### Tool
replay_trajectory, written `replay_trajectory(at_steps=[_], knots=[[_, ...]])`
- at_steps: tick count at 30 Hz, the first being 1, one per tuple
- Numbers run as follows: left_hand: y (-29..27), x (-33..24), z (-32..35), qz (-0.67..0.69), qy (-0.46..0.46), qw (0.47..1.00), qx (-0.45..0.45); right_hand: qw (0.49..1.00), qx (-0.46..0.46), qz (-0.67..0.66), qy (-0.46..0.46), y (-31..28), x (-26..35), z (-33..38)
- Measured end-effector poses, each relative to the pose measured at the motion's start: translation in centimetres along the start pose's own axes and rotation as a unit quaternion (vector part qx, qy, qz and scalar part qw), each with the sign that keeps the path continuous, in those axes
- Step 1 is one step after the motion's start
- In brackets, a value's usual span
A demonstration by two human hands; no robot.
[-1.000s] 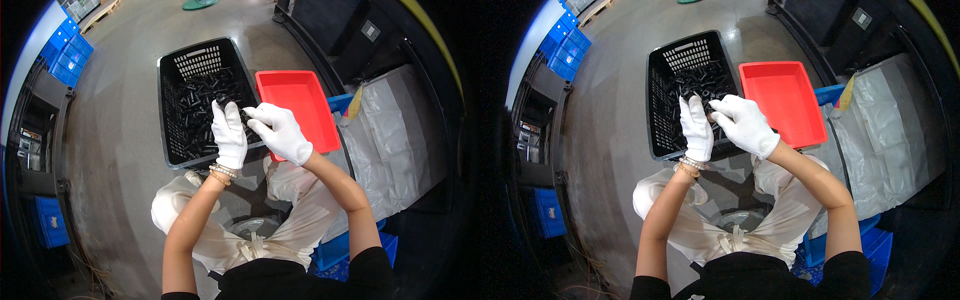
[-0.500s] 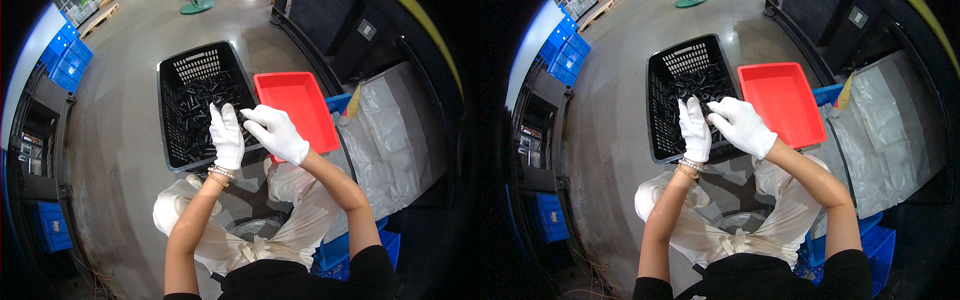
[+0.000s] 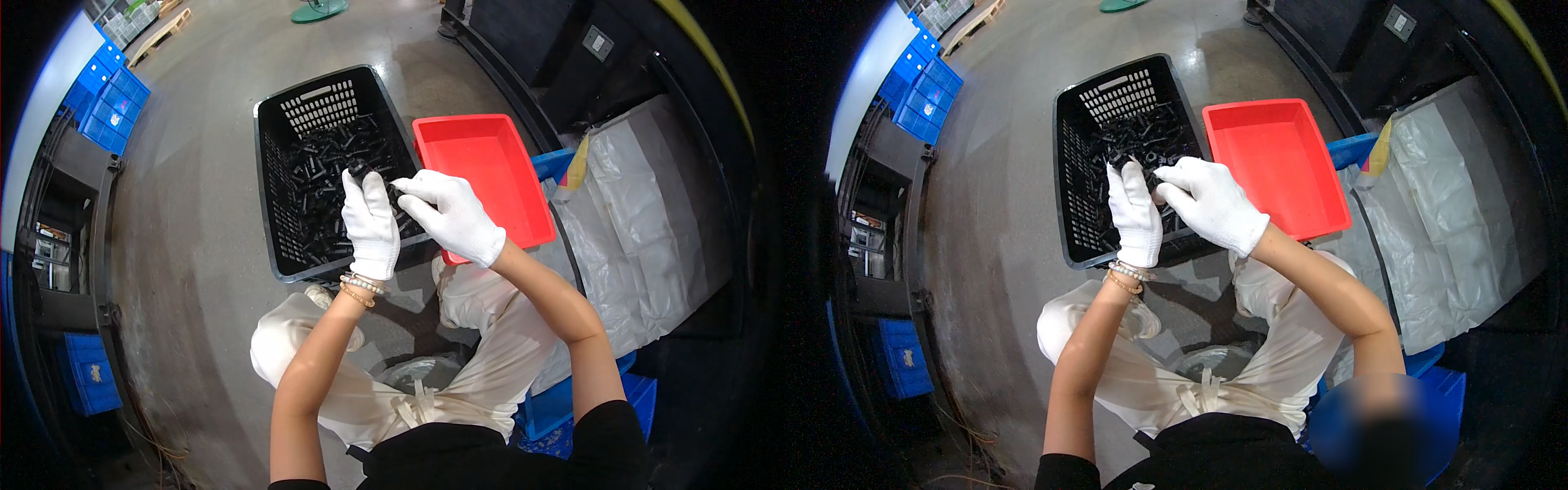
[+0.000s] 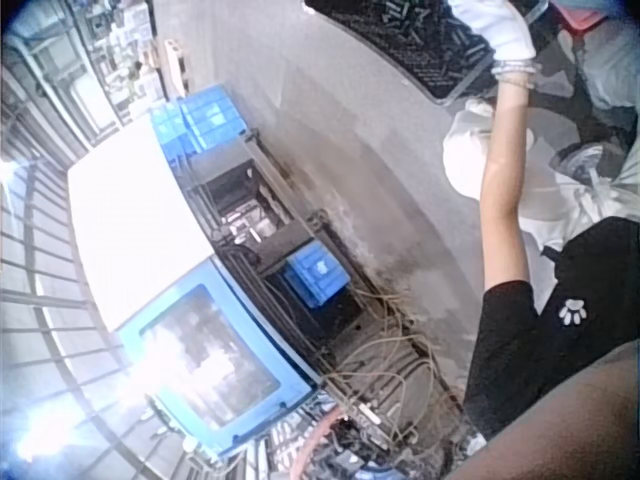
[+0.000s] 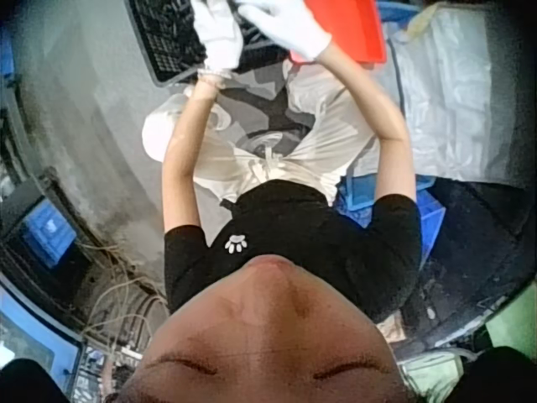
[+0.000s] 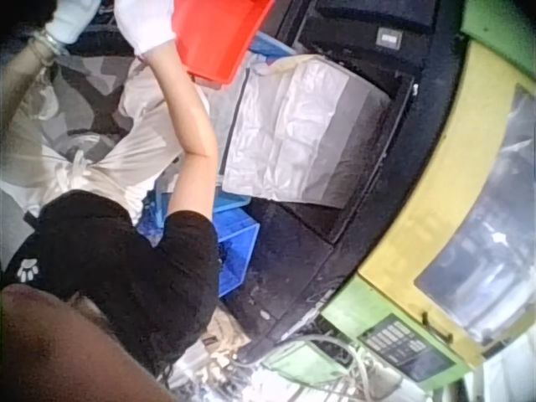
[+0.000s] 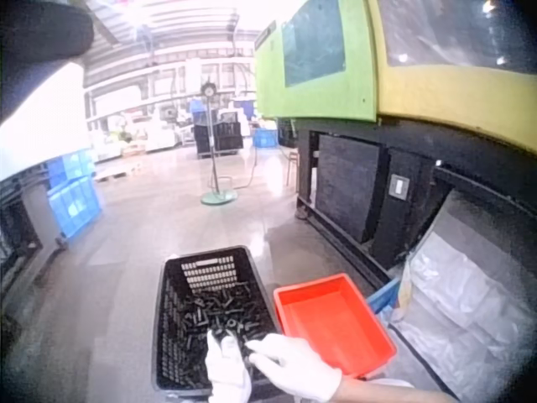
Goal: The person assembles plastic components by fitting small plastic pieces onto larger plastic parts by hand, then places the assembled parts into a container.
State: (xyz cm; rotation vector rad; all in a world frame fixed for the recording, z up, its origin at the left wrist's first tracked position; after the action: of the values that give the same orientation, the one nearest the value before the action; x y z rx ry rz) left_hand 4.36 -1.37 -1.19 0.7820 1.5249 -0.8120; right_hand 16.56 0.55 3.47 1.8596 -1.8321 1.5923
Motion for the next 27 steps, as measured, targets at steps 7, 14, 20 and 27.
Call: replay_trajectory(at_steps=[7,14,20,27], knots=[[-0.2,-0.1,-0.1,0.015,-0.006,1.000,0.001,0.997,0.026,0.042,-0.058,0.0,-0.1,0.1],[-0.1,-0.3,0.1,0.027,0.015,1.000,-0.001,0.997,0.013,0.044,-0.063,0.2,-0.2,0.2],[-0.5,0.0,-0.1,0.008,0.079,0.997,0.006,0.999,0.031,0.003,-0.007,0.1,-0.3,0.0],[-0.4,1.0,-0.8,-0.017,0.054,0.998,0.015,0.999,-0.021,0.010,-0.027,0.9,-0.9,0.1]])
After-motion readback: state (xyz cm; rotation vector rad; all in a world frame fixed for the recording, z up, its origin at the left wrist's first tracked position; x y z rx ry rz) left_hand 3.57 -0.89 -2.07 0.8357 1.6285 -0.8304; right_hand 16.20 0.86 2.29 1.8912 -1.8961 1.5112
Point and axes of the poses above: each hand's wrist, its own z-axis away from the middle knuckle, its own y-axis out of the palm, x = y × z, the point moved 1 cm from there along -z, towards the middle knuckle, and after that the axes turned 12 degrees about -y, right-handed, at the moved point
